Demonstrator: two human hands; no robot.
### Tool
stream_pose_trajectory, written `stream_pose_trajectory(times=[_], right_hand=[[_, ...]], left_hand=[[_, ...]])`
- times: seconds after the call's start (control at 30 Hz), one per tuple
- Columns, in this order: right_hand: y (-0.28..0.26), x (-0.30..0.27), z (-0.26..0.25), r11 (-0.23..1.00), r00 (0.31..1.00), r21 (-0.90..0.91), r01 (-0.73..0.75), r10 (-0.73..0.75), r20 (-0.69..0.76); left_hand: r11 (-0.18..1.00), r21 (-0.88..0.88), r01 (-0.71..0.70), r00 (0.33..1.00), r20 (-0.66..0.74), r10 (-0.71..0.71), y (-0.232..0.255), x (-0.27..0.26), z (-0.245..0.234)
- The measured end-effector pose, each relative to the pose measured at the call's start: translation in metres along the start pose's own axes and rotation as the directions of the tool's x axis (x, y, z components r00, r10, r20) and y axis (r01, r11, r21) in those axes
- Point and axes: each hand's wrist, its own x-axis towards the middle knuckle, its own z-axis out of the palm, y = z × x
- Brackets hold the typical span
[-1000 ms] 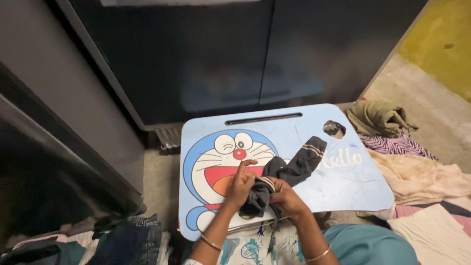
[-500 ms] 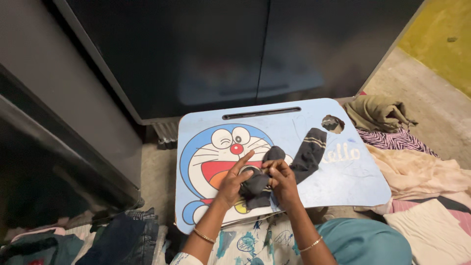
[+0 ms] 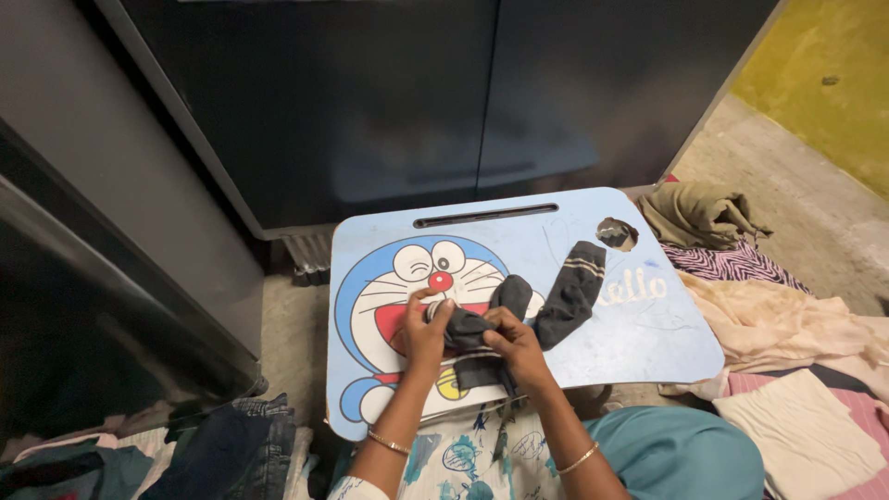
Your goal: The person folds a white t-shirt on a small table, then folds a pair of dark socks, and finally unfolds a light-colored striped cloth. The person handles each item by hand and places the folded items on the table.
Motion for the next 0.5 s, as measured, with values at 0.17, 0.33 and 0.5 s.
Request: stream_pose_trajectory(times=[0.17, 0.33, 0.5], right_hand=[[0.0, -0.002, -0.009, 0.882, 0.979, 0.465, -0.078, 0.157, -0.132], [-0.004, 0.005, -0.015, 0.78, 0.957, 0.623, 0.068, 0.126, -0.263], [-0.001, 0.005, -0.021, 0.812, 0.938, 0.583, 0.04, 0.17, -0.302]], left_hand=[[0.729, 0.68, -0.08, 0.977, -0.091, 0.191, 0.005, 0.001, 0.008], [0.538, 0.78, -0.32, 0.937, 0.179, 0.299, 0.02, -0.014, 0.013], [-0.014, 0.829, -0.56, 0.741, 0.508, 0.44, 0.029, -0.035, 0.008]])
